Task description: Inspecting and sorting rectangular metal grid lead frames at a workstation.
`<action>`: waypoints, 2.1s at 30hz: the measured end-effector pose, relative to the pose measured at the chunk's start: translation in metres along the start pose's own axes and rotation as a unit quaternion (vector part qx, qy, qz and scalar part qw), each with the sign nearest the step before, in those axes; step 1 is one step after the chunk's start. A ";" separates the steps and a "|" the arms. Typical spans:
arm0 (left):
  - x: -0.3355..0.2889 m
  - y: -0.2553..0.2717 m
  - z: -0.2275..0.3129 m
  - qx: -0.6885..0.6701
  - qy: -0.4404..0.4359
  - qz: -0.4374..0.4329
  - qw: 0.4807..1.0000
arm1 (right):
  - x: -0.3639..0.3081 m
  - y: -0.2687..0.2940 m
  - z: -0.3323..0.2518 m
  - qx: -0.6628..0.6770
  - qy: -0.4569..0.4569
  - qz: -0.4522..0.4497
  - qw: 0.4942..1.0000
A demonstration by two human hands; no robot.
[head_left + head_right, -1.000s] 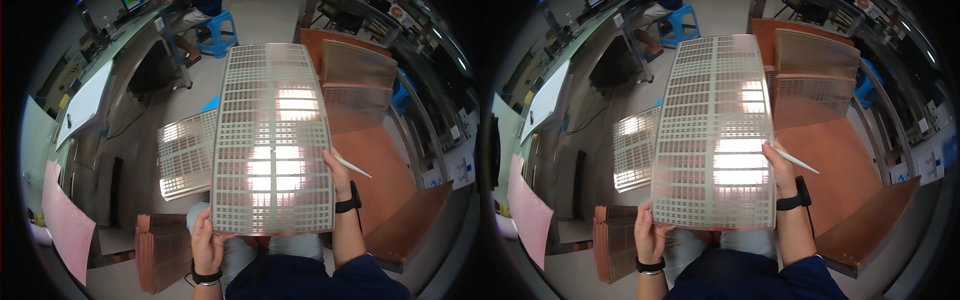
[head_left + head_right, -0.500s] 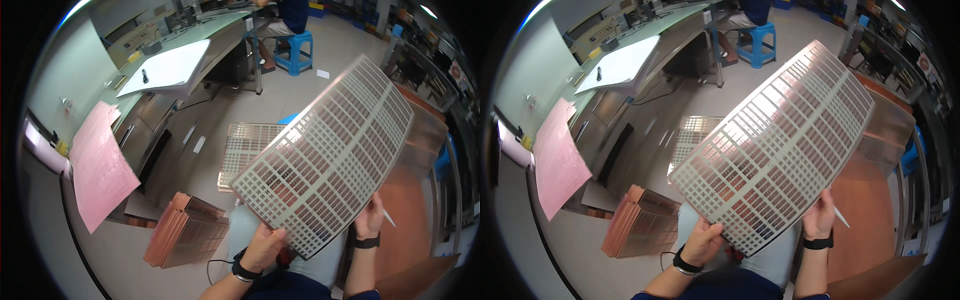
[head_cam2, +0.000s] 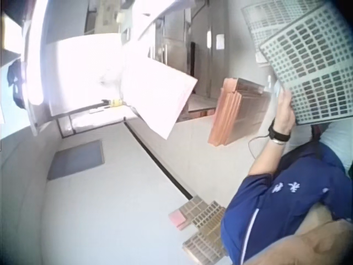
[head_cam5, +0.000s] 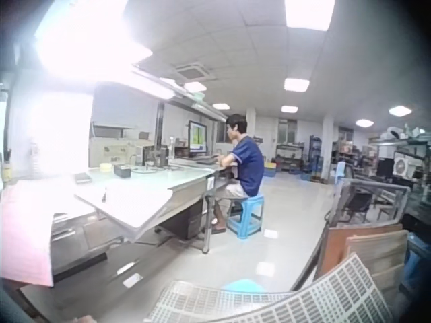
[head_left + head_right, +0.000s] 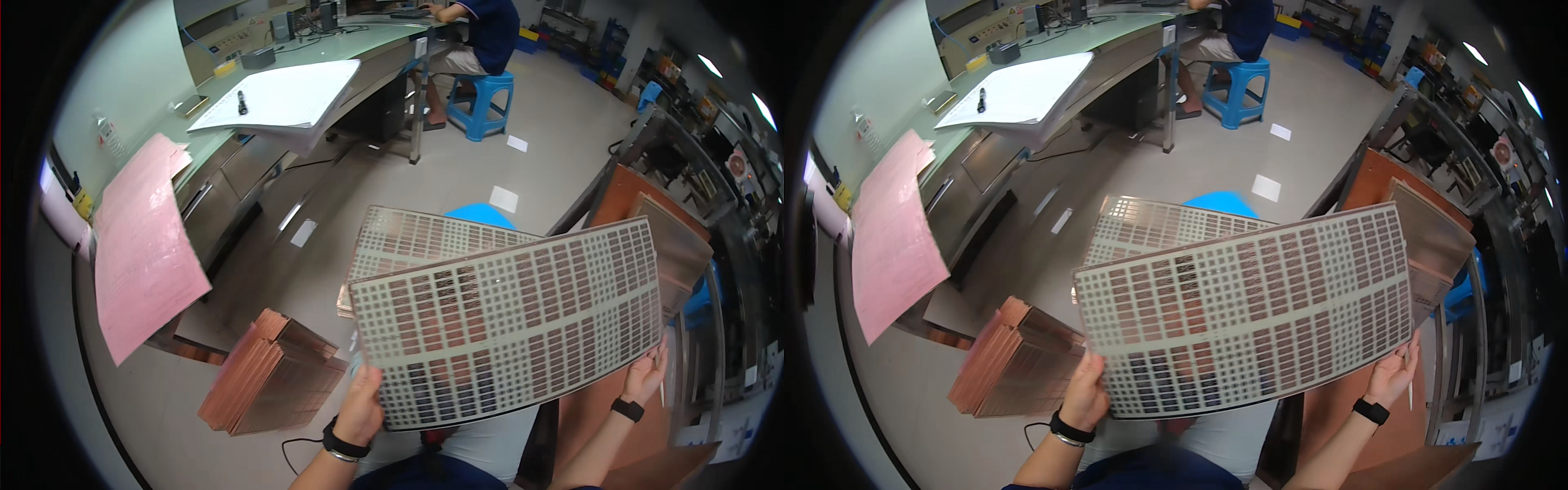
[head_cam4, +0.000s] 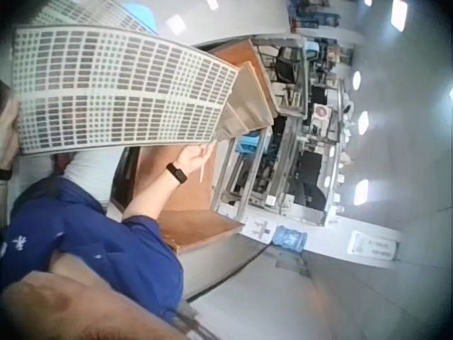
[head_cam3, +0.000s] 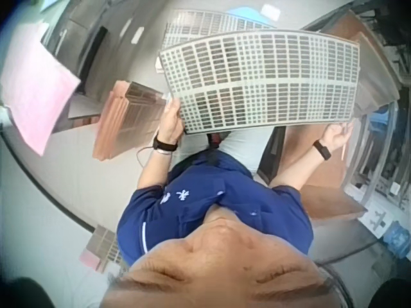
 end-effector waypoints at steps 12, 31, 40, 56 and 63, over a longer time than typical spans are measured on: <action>-0.007 0.047 0.044 0.096 -0.080 0.123 0.985 | -0.017 -0.042 -0.007 -0.172 -0.039 -0.059 0.983; -0.016 0.067 0.043 0.112 0.002 0.176 0.978 | -0.021 -0.085 -0.008 -0.237 -0.089 -0.102 0.962; -0.018 0.069 0.040 0.110 0.032 0.186 0.976 | -0.018 -0.092 -0.006 -0.283 -0.105 -0.118 0.946; -0.026 0.028 0.129 0.217 -0.248 0.090 0.940 | -0.020 -0.066 -0.018 -0.334 -0.069 -0.197 0.919; -0.002 0.007 0.125 0.360 -0.303 -0.024 0.882 | -0.008 0.005 0.007 -0.087 0.138 -0.203 0.965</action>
Point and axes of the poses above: each hand's wrist, its own x-axis towards the middle knuckle, its own y-axis out of the back of the hand, z = x × y, the point moved 9 cm from there along x, towards the middle knuckle, and after that the axes turned 14 degrees about -z, right-handed, at the moved point
